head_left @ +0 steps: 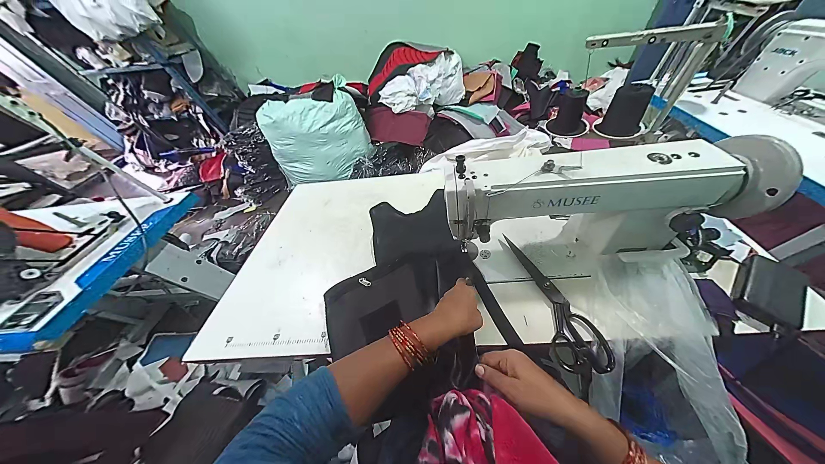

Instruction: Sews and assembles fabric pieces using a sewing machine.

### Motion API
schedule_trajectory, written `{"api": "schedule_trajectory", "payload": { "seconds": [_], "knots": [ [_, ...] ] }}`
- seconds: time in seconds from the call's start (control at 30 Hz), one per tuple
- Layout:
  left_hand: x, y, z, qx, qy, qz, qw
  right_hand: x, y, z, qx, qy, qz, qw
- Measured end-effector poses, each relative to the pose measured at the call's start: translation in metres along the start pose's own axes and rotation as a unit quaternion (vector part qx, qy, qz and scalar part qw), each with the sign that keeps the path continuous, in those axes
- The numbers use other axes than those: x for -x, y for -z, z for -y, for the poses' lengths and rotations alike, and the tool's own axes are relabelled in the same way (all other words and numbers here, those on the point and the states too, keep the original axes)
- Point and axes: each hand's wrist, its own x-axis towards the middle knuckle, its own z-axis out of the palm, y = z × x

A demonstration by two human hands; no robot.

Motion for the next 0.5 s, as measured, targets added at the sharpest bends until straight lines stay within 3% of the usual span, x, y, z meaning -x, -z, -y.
{"api": "schedule_trajectory", "payload": {
  "seconds": [0.07, 0.17, 0.23, 0.33, 0.5],
  "knots": [
    [-0.001, 0.001, 0.008, 0.031, -0.029, -0.008, 0.999, -0.005, 0.021, 0.018, 0.101, -0.05, -0.009, 0.994],
    [-0.004, -0.001, 0.02, 0.078, -0.059, -0.022, 0.995, -0.036, 0.046, 0.028, 0.196, -0.056, -0.19, 0.96],
    [-0.003, -0.001, 0.022, 0.093, -0.066, -0.025, 0.993, -0.073, 0.059, 0.021, 0.218, -0.065, -0.267, 0.936],
    [-0.003, -0.002, 0.024, 0.104, -0.072, -0.033, 0.991, -0.114, 0.064, 0.012, 0.216, -0.079, -0.304, 0.924],
    [0.0, -0.005, 0.027, 0.123, -0.085, -0.046, 0.988, -0.118, 0.055, 0.018, 0.194, -0.104, -0.313, 0.924]
  ]
}}
